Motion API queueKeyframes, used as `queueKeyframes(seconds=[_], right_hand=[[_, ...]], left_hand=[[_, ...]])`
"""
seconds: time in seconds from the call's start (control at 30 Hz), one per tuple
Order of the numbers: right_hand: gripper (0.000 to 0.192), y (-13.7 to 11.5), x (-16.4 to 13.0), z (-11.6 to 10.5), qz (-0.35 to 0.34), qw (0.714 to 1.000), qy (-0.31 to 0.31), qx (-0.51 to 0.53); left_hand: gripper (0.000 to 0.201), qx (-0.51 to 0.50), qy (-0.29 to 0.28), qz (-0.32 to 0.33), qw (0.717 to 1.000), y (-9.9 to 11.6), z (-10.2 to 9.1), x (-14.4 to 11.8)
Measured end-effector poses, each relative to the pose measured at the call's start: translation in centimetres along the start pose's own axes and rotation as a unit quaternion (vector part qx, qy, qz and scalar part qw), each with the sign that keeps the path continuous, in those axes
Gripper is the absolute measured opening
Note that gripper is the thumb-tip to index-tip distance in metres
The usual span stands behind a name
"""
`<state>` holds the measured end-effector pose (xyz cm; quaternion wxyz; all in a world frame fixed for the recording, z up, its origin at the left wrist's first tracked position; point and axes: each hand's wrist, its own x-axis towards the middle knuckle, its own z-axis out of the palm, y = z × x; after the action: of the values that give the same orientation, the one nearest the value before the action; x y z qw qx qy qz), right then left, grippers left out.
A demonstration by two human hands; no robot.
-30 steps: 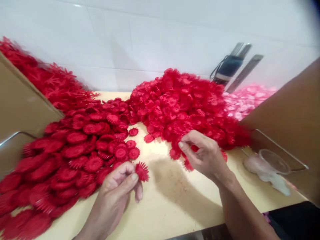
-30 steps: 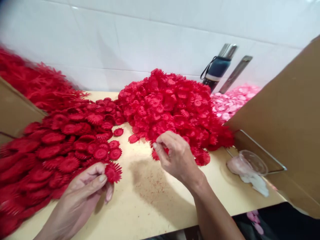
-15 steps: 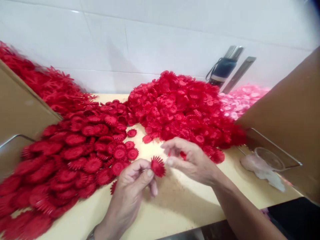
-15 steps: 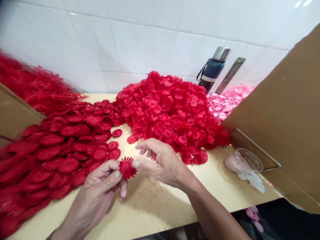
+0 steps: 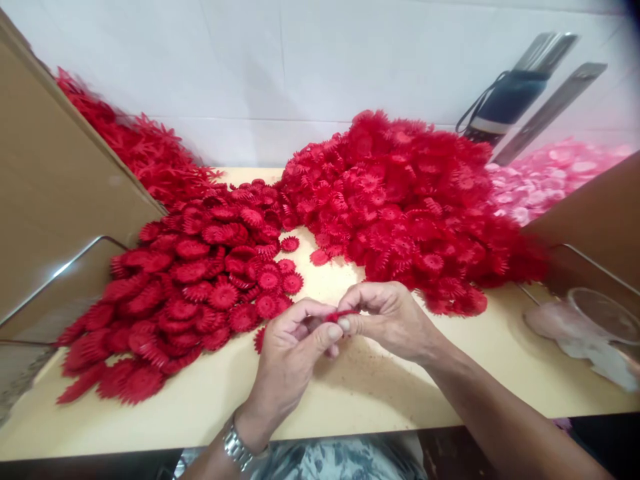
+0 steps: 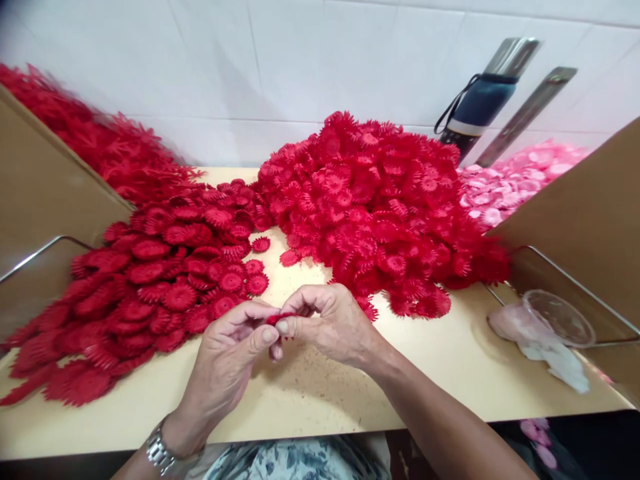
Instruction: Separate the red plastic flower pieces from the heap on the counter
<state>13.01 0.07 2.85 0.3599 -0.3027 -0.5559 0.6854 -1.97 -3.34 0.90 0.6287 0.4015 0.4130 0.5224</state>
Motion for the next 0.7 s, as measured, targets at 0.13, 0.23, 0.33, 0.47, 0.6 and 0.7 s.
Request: queueKeyframes(seconds=[0.13, 0.23, 0.33, 0.47, 0.6, 0.7], right_hand=[[0.011, 0.3, -0.2, 0.0, -0.008, 0.999, -0.006, -0.045], [0.007, 0.6, -0.2, 0.1, -0.047, 0.984, 0.075, -0.155], [0.006, 0.8, -0.1, 0.3, -0.104, 0.950, 0.117, -0.270], [0.008, 1.0, -0.2, 0.3, -0.123, 0.945, 0.106, -0.285], [0.015, 1.4, -0.3, -0.1, -0.112, 0.961, 0.086, -0.239], [0.018, 1.6, -0.1, -0.5, -0.104, 0.957, 0.117, -0.246]], left_hand=[[0.011, 0.012, 0.033, 0.009, 0.999, -0.2, -0.4, 0.1], [0.016, 0.018, 0.052, -0.005, 0.998, -0.3, -0.4, 0.0], [0.015, -0.003, 0.048, -0.027, 0.998, -0.3, -0.1, -0.1], [0.009, -0.007, 0.063, -0.024, 0.998, -0.6, 0.2, -0.1], [0.009, -0.022, 0.087, -0.016, 0.996, -0.5, 0.1, -0.2], [0.014, -0.036, 0.094, -0.010, 0.995, -0.2, 0.1, -0.4]])
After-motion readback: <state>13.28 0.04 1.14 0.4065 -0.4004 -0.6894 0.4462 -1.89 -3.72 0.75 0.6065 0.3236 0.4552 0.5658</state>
